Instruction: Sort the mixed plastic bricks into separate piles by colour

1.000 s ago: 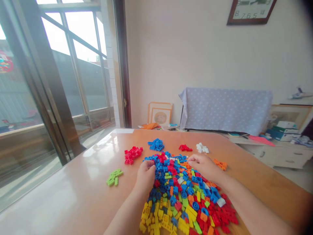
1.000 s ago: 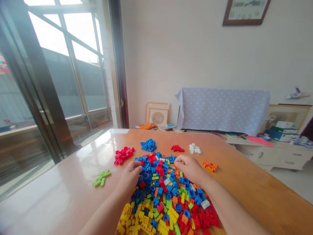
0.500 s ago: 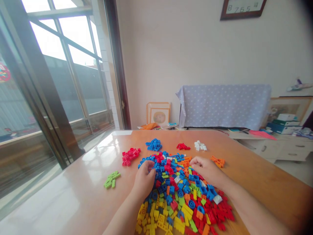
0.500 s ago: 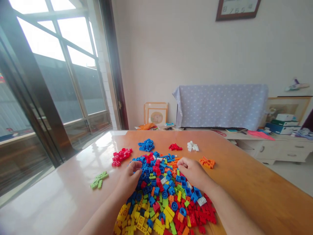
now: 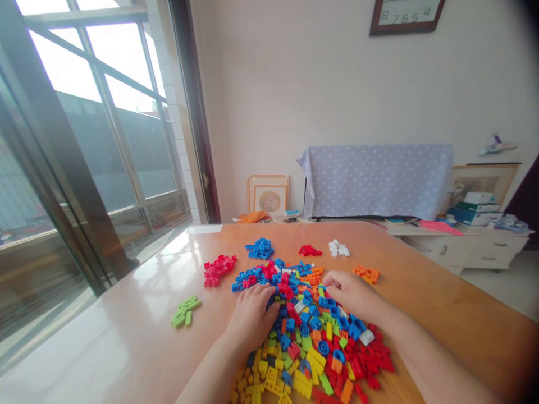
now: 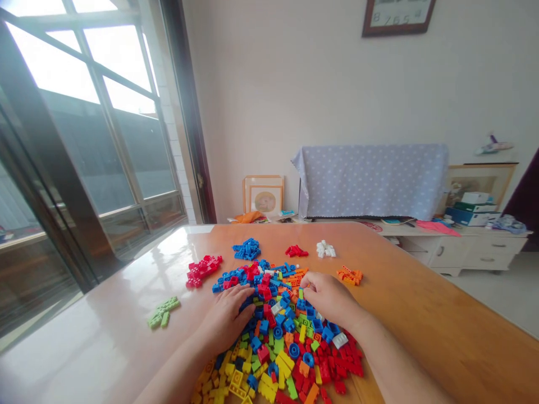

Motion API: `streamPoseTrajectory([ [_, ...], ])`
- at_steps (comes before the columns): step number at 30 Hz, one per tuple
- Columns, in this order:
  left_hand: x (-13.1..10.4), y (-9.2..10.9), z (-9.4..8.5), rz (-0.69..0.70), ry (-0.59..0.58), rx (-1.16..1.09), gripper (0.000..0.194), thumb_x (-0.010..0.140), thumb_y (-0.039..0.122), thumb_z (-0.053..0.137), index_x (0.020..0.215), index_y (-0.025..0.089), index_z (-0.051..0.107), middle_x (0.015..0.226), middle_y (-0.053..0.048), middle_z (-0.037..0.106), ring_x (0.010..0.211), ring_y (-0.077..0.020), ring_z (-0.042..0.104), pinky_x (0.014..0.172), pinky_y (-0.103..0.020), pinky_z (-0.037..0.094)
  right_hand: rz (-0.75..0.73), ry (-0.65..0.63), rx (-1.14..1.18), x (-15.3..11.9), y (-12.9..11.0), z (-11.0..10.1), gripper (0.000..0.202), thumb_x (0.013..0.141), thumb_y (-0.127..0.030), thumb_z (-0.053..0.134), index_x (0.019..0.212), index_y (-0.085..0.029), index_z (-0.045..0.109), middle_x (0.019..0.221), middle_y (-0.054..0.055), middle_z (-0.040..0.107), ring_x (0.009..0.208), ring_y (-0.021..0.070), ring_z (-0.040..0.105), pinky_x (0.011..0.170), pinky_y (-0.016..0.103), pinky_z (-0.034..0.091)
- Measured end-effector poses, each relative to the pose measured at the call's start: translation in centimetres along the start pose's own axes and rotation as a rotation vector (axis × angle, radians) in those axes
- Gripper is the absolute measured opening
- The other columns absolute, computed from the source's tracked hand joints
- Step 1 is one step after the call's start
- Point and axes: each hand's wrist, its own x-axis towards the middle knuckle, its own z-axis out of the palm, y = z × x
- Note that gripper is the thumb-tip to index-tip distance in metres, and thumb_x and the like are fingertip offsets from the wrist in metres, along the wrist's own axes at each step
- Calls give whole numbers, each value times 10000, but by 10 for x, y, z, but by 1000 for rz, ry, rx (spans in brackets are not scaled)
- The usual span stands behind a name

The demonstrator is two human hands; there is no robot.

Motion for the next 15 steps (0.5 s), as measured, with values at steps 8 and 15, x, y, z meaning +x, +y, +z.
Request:
streamPoseTrajectory([
  [8,0,5,-5,64,28,-37,281,941,303,569,1170,294,732,1218,-40,725,1175,-269,614,1019,-371,430,-60,90,-134,6,-1,3,192,855,-293,547,926,-257,721,971,25,714,893,201,641,784,294,450],
  [15,1,5,-4,24,61,-92,273,930,269,567,1141,299,737,1145,-40,745,1119,-269,631,969,-367,439,-82,90,-234,9,3,13,290,898,-307,544,1103,-265,745,1156,56,723,1119,257,609,1008,374,423],
])
